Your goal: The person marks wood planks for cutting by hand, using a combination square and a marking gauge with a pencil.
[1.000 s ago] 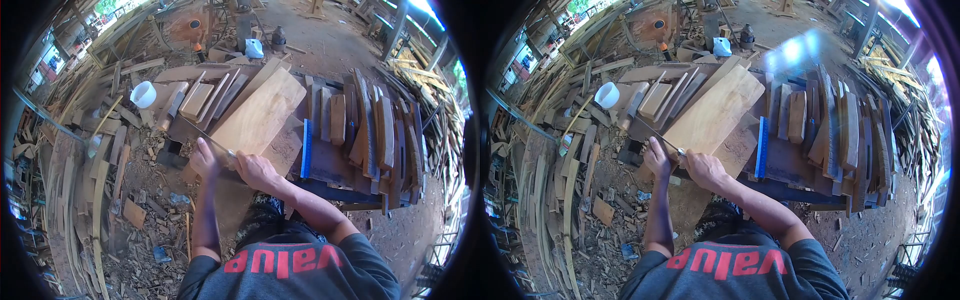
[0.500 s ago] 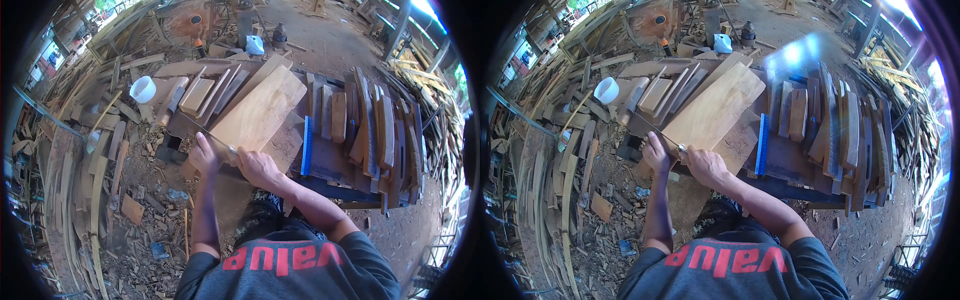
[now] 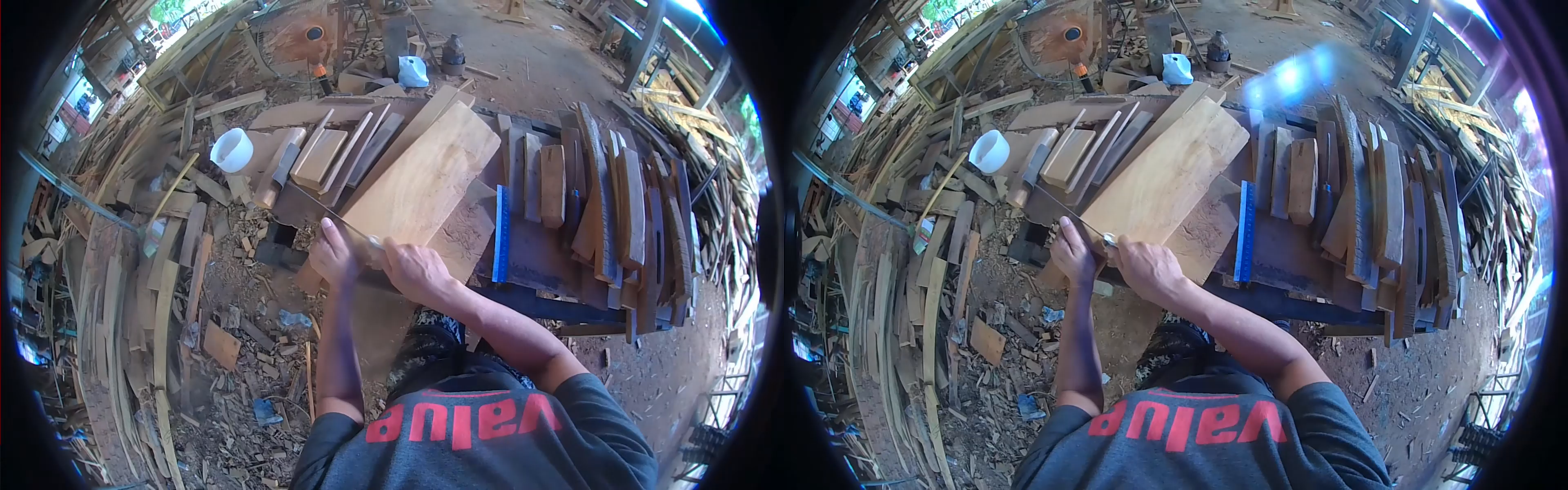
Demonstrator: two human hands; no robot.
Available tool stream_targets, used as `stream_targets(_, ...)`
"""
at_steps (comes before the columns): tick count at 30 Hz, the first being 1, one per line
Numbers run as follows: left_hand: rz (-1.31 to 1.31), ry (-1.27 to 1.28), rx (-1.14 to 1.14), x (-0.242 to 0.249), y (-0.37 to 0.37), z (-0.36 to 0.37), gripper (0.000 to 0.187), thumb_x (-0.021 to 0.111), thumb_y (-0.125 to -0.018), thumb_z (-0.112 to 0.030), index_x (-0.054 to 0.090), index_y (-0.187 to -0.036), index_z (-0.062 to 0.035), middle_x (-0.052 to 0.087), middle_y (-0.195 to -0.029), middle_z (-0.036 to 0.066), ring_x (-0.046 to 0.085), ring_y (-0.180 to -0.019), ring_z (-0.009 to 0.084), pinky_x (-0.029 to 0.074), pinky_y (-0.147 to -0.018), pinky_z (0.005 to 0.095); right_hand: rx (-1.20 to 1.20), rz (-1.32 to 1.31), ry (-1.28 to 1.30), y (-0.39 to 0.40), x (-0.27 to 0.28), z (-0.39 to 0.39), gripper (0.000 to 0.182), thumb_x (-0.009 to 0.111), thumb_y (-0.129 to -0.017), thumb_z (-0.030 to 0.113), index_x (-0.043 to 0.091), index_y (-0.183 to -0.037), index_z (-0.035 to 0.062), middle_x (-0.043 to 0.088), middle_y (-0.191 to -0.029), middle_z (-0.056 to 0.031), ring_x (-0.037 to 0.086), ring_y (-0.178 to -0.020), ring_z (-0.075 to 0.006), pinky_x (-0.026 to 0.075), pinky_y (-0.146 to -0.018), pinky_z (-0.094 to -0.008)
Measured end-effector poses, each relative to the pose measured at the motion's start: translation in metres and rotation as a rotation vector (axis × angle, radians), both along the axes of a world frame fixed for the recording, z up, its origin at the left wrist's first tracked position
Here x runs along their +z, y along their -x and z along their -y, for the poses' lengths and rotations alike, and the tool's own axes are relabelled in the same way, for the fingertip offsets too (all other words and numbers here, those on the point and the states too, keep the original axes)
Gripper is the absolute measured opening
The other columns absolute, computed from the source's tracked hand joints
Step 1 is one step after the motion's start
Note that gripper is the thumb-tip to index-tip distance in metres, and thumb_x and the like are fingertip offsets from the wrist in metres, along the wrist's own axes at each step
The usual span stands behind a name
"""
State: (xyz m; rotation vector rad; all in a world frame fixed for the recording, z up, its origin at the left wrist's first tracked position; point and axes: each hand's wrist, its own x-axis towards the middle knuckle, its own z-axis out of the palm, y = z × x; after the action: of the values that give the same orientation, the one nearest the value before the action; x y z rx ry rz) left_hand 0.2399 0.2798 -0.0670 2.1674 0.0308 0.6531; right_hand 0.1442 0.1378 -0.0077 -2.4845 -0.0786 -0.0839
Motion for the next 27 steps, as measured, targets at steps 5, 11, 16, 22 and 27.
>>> stream_targets(5, 0.052, -0.014, 0.014, 0.0, 0.001, 0.003, 0.053, 0.041, -0.107, -0.036, 0.069, -0.095, 0.0081, 0.067, -0.088, 0.029, 0.064, -0.082, 0.0469, 0.048, -0.07, 0.0521, -0.024, -0.041, 0.016, 0.048, -0.016, 0.016, 0.034, 0.048, -0.102, 0.034, 0.053, -0.093, 0.0017, 0.065, -0.071, -0.0234, 0.066, -0.067, -0.0442, 0.052, -0.06, -0.0539)
stream_targets(11, 0.087, -0.021, -0.028, -0.001, 0.002, 0.0, 0.049, 0.042, -0.106, -0.034, 0.07, -0.091, 0.0027, 0.068, -0.082, 0.026, 0.065, -0.074, 0.0456, 0.049, -0.062, 0.0503, -0.009, -0.042, -0.014, -0.001, -0.002, 0.004, 0.029, 0.047, -0.103, 0.032, 0.054, -0.097, 0.0038, 0.065, -0.073, -0.0241, 0.065, -0.069, -0.0457, 0.051, -0.064, -0.0562)
stream_targets(16, 0.021, 0.02, -0.019, 0.004, 0.003, 0.001, 0.053, 0.041, -0.107, -0.036, 0.069, -0.093, 0.0078, 0.067, -0.087, 0.029, 0.064, -0.079, 0.0463, 0.048, -0.068, 0.0515, 0.003, -0.015, -0.031, 0.008, -0.002, 0.004, 0.029, 0.046, -0.103, 0.031, 0.054, -0.098, 0.0039, 0.065, -0.071, -0.0245, 0.065, -0.068, -0.0463, 0.05, -0.063, -0.0567)
stream_targets(22, 0.025, -0.021, -0.017, 0.007, 0.005, 0.003, 0.054, 0.041, -0.107, -0.036, 0.068, -0.09, 0.0072, 0.067, -0.085, 0.029, 0.064, -0.078, 0.0468, 0.047, -0.067, 0.052, -0.033, -0.135, -0.007, 0.039, -0.007, 0.016, 0.029, 0.047, -0.103, 0.031, 0.053, -0.099, 0.0029, 0.065, -0.072, -0.0252, 0.064, -0.069, -0.0466, 0.05, -0.063, -0.056)
stream_targets(27, -0.008, 0.01, -0.042, 0.008, 0.005, 0.002, 0.052, 0.041, -0.107, -0.034, 0.068, -0.089, 0.007, 0.066, -0.083, 0.029, 0.064, -0.075, 0.046, 0.047, -0.064, 0.0512, 0.011, 0.0, -0.008, -0.014, -0.003, -0.004, 0.027, 0.048, -0.102, 0.029, 0.051, -0.099, 0.003, 0.064, -0.07, -0.025, 0.064, -0.069, -0.0475, 0.05, -0.063, -0.0567)
